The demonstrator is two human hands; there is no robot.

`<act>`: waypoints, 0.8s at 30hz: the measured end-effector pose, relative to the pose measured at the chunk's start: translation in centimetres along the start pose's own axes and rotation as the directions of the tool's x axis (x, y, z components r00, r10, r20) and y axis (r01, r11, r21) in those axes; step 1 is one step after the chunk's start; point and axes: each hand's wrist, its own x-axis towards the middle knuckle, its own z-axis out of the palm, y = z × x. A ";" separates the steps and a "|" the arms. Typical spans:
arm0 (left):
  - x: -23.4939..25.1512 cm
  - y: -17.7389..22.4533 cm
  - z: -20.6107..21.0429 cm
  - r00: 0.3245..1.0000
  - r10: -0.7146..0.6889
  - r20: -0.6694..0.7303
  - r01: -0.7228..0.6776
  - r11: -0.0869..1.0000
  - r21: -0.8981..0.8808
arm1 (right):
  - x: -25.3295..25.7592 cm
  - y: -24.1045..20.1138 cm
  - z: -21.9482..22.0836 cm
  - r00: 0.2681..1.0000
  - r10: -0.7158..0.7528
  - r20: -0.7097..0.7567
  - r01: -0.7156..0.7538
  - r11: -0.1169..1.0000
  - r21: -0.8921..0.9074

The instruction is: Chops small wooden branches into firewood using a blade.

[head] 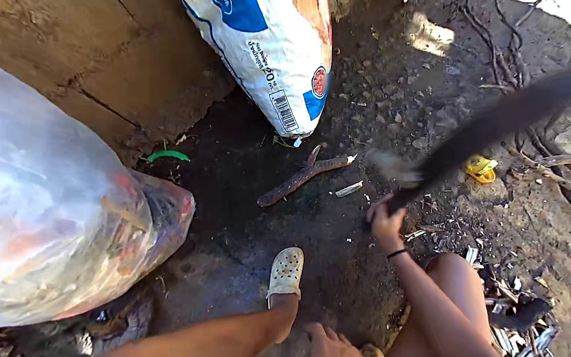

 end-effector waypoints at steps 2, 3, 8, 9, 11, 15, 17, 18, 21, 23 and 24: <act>-0.8 -0.2 -0.4 0.998 -0.057 0.017 0.057 0.998 -0.029 | -3.7 3.2 0.9 0.846 0.466 0.258 -0.273 0.795 -0.542; -1.6 -0.1 -0.9 0.995 -0.100 0.011 0.100 0.994 -0.043 | -4.8 4.3 1.6 0.732 0.608 0.306 -0.290 0.685 -0.668; -0.4 0.5 0.2 0.991 -0.088 -0.096 0.101 0.985 0.140 | -5.7 3.1 2.9 0.627 0.691 0.360 -0.272 0.627 -0.730; 0.2 0.2 0.9 0.990 -0.068 -0.122 0.082 0.990 0.114 | -5.6 3.0 2.8 0.634 0.693 0.343 -0.300 0.629 -0.717; 2.4 -0.7 3.0 0.985 -0.098 -0.140 0.110 0.991 0.079 | -5.2 3.4 2.5 0.656 0.691 0.303 -0.356 0.637 -0.684; 4.8 0.1 2.6 0.992 -0.126 -0.031 0.129 0.983 0.131 | -4.7 3.7 0.8 0.658 0.697 0.285 -0.452 0.668 -0.591; 3.8 1.1 -0.2 0.994 -0.099 0.040 0.092 0.986 0.136 | -4.8 2.4 0.2 0.693 0.657 0.298 -0.468 0.724 -0.506; 3.7 1.4 -1.1 0.995 -0.094 0.038 0.089 0.987 0.133 | -4.9 1.8 0.1 0.725 0.622 0.297 -0.459 0.757 -0.464; 3.8 1.4 -1.5 0.998 -0.056 -0.034 0.060 0.988 0.144 | -6.5 1.6 0.9 0.724 0.652 0.225 -0.501 0.722 -0.478; 4.3 0.8 -1.0 0.998 -0.038 -0.052 0.044 0.992 0.120 | -7.4 3.1 1.4 0.586 0.792 0.170 -0.585 0.559 -0.588; 4.4 0.5 -0.7 0.998 -0.044 -0.050 0.050 0.992 0.116 | -7.6 4.2 1.5 0.533 0.834 0.146 -0.605 0.496 -0.623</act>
